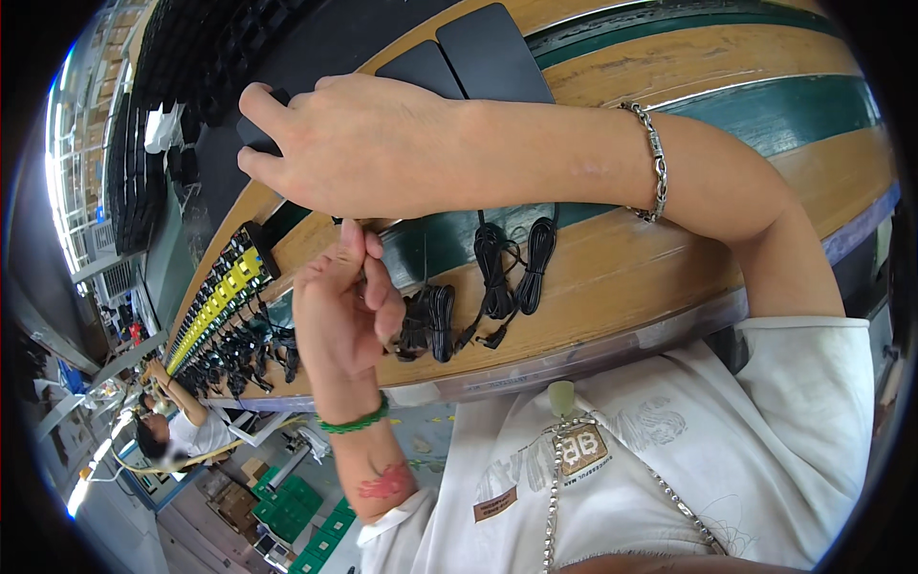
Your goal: Assembling electronic components by attaching housings and cables to circuit boards on a production line.
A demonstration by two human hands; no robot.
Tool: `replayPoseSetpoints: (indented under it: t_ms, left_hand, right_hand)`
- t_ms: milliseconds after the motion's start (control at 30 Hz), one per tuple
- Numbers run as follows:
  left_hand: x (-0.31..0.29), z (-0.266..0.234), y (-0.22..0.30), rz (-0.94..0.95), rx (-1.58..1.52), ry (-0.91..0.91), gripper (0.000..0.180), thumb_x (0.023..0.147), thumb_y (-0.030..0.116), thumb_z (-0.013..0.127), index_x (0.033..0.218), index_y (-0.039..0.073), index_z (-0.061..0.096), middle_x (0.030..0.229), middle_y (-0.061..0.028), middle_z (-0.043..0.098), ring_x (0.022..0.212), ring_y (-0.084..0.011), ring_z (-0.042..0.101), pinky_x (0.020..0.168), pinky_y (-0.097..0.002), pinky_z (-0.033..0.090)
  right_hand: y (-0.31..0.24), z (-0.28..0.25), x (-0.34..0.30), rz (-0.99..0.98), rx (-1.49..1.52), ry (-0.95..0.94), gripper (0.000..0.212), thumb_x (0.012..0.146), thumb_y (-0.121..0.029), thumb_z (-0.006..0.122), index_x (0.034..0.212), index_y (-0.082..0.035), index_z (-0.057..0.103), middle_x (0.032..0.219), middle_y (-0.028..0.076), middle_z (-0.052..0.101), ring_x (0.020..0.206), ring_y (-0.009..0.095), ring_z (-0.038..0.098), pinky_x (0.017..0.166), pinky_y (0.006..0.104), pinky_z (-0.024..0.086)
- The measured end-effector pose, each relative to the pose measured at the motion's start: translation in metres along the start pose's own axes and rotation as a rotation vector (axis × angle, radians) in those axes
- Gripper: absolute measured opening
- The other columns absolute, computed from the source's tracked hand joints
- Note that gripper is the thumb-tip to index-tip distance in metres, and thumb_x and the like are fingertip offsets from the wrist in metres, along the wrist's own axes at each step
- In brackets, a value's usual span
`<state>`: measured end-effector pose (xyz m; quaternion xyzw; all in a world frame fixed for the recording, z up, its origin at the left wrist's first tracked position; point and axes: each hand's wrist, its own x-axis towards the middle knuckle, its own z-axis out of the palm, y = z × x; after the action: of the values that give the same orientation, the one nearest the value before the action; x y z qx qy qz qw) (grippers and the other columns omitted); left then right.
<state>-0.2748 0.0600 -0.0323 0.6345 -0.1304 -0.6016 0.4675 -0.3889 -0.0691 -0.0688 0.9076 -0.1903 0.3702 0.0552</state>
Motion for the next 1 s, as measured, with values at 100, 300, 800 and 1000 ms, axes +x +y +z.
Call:
replayPoseSetpoints:
  t_ms: [100, 300, 800, 1000]
  left_hand:
    - [0.003, -0.005, 0.012, -0.077, -0.041, -0.091, 0.032, 0.104, 0.021, 0.054, 0.082, -0.001, 0.061, 0.05, -0.0048, 0.048, 0.031, -0.0114, 0.032, 0.03, -0.0239, 0.025]
    - [-0.005, 0.006, -0.007, 0.015, 0.04, 0.03, 0.033, 0.105, 0.023, 0.052, 0.084, -0.002, 0.061, 0.051, -0.0063, 0.05, 0.03, -0.0137, 0.033, 0.029, -0.0249, 0.025]
    - [-0.005, 0.009, -0.024, 0.194, -0.06, 0.018, 0.029, 0.104, 0.019, 0.049, 0.092, -0.005, 0.061, 0.054, -0.0095, 0.055, 0.041, -0.0208, 0.053, 0.043, -0.0252, 0.044]
    - [-0.004, 0.005, -0.034, 0.247, -0.15, -0.026, 0.027, 0.102, 0.016, 0.048, 0.091, -0.004, 0.06, 0.054, -0.0107, 0.056, 0.042, -0.0215, 0.055, 0.044, -0.0248, 0.044]
  right_hand:
    - [-0.002, 0.001, 0.001, -0.002, 0.011, 0.042, 0.033, 0.066, -0.009, 0.077, 0.091, -0.003, 0.058, 0.089, 0.016, 0.053, 0.045, 0.013, 0.05, 0.046, 0.0219, 0.046]
    - [-0.002, -0.009, 0.001, 0.021, 0.02, -0.027, 0.037, 0.063, -0.009, 0.079, 0.092, -0.003, 0.058, 0.091, 0.017, 0.053, 0.046, 0.014, 0.053, 0.045, 0.0217, 0.046]
    - [0.0, -0.029, 0.008, 0.113, 0.114, -0.188, 0.045, 0.078, -0.026, 0.08, 0.107, 0.002, 0.06, 0.099, 0.013, 0.055, 0.081, 0.031, 0.066, 0.095, 0.0648, 0.044]
    - [0.0, -0.038, -0.001, -0.001, 0.239, -0.227, 0.036, 0.076, -0.029, 0.079, 0.088, 0.004, 0.07, 0.087, 0.019, 0.062, 0.069, 0.034, 0.062, 0.085, 0.0838, 0.035]
